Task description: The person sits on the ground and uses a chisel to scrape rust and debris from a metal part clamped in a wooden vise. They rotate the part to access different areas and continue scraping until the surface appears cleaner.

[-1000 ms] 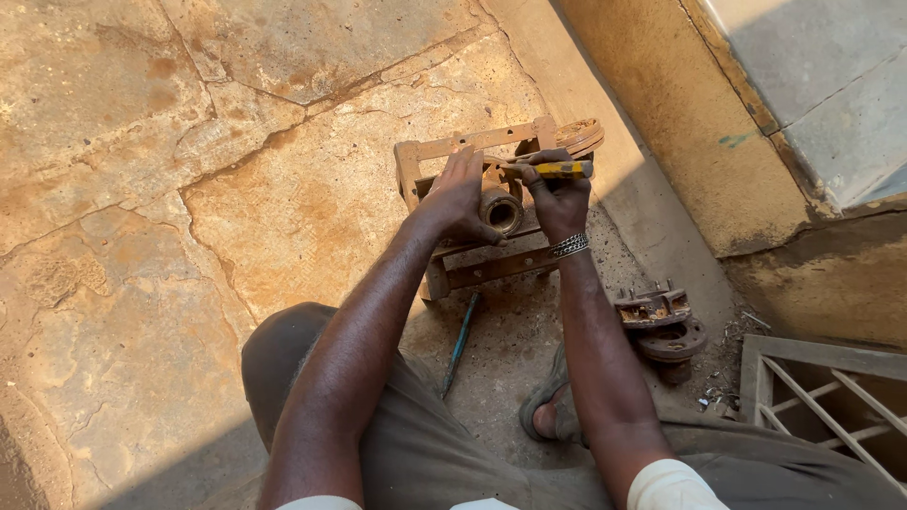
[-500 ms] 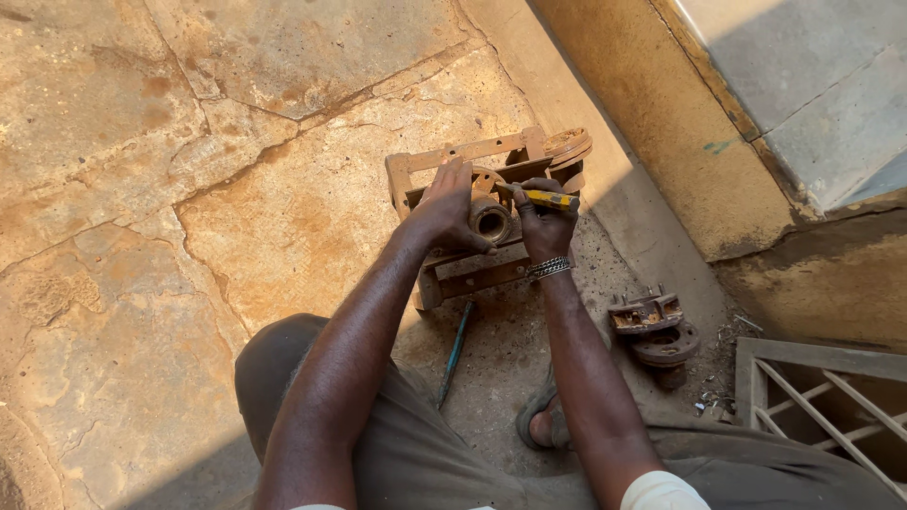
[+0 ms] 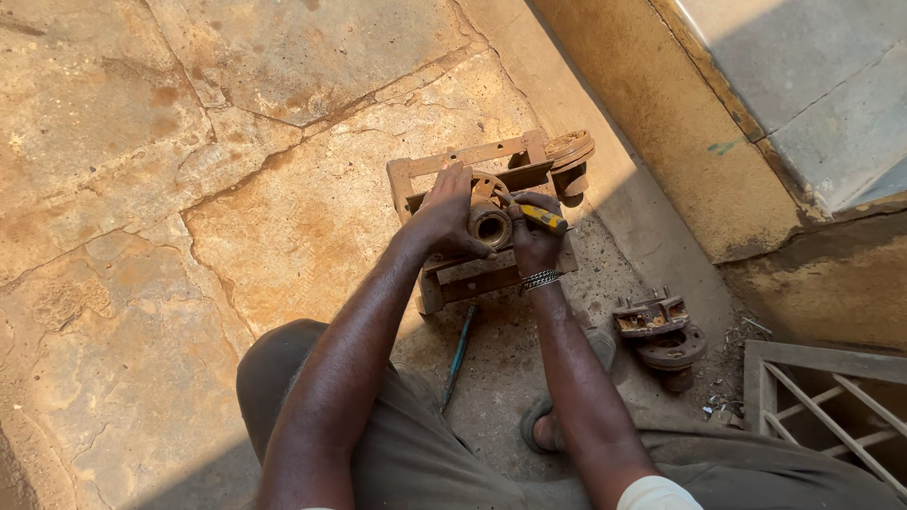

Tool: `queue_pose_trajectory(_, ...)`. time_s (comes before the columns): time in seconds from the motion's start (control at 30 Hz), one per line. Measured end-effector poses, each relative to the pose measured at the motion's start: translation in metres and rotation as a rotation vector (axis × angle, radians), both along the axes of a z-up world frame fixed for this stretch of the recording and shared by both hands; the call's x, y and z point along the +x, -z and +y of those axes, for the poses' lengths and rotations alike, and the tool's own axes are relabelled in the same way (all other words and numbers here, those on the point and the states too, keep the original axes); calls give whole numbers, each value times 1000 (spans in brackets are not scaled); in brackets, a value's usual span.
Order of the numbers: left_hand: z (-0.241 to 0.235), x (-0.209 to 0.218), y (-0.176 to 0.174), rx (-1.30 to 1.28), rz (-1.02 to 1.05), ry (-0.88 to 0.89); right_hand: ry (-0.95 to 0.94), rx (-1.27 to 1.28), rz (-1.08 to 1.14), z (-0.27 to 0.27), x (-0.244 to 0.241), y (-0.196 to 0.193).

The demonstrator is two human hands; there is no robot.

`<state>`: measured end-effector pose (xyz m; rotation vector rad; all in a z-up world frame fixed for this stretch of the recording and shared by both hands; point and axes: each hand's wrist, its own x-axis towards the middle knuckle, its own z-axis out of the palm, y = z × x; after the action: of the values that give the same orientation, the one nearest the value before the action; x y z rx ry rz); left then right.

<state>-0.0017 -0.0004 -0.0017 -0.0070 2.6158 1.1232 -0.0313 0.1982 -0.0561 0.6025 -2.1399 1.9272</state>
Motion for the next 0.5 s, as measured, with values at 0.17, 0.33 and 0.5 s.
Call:
queue_pose_trajectory(0.17, -1, -2, -4, -23, -4, -59, -127, -251, -37, -4, -10, -23)
queue_pose_trajectory(0.33, 1, 9, -14, -242, -145, -186, -355, -267, 57, -13, -12, -71)
queue_pose_trajectory(0.5, 2, 17, -17, -181, -203, -156, -295, 247, 103, -15, -21, -90)
